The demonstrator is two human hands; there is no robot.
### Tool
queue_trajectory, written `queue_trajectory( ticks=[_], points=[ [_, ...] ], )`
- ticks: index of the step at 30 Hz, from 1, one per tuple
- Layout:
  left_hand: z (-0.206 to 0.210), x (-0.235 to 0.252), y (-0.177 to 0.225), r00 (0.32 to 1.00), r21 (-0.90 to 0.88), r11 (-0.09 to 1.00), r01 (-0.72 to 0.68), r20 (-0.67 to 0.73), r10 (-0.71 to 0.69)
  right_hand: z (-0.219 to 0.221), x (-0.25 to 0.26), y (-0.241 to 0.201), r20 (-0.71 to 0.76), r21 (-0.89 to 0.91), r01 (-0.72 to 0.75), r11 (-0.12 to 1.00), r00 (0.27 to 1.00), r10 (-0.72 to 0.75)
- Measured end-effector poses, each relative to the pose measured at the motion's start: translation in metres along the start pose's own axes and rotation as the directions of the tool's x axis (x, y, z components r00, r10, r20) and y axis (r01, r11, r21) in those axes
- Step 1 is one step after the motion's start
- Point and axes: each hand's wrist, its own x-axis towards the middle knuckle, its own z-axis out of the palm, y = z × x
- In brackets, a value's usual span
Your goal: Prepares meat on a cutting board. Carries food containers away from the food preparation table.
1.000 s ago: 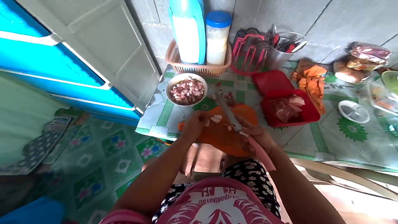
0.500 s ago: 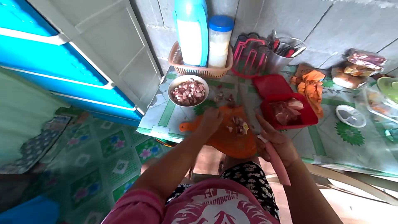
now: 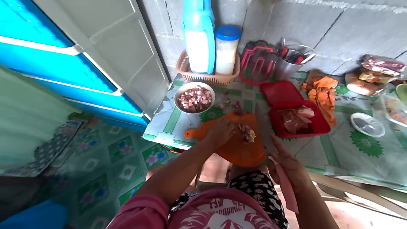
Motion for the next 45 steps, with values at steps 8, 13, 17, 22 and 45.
queue_trajectory(
  ticks=[8, 13, 17, 22, 45],
  points=[
    [-0.016, 0.015, -0.005, 0.990, 0.078, 0.995, 0.064, 0.118, -0.073, -0.007, -0.015, 0.001, -0.061, -0.005, 0.032, 0.999, 0.998, -0.033],
    [-0.071, 0.038, -0.037, 0.962, 0.018, 0.976, 0.218, -0.173, -0.211, -0.004, -0.025, 0.000, -0.132, -0.260, -0.001, 0.966, 0.991, -0.035],
    [-0.119, 0.060, -0.071, 0.899, 0.019, 0.921, 0.388, -0.228, -0.374, 0.003, -0.025, 0.008, -0.173, -0.487, -0.035, 0.873, 0.983, -0.057],
    [-0.118, 0.057, -0.077, 0.915, 0.052, 0.925, 0.377, -0.176, -0.363, -0.001, -0.018, 0.012, -0.336, -0.671, -0.094, 0.735, 0.923, -0.188],
    [-0.066, 0.049, -0.020, 0.936, -0.325, 0.946, 0.001, 0.334, 0.114, -0.019, 0.051, 0.004, -0.270, -0.954, -0.172, 0.246, 0.851, -0.451]
  ],
)
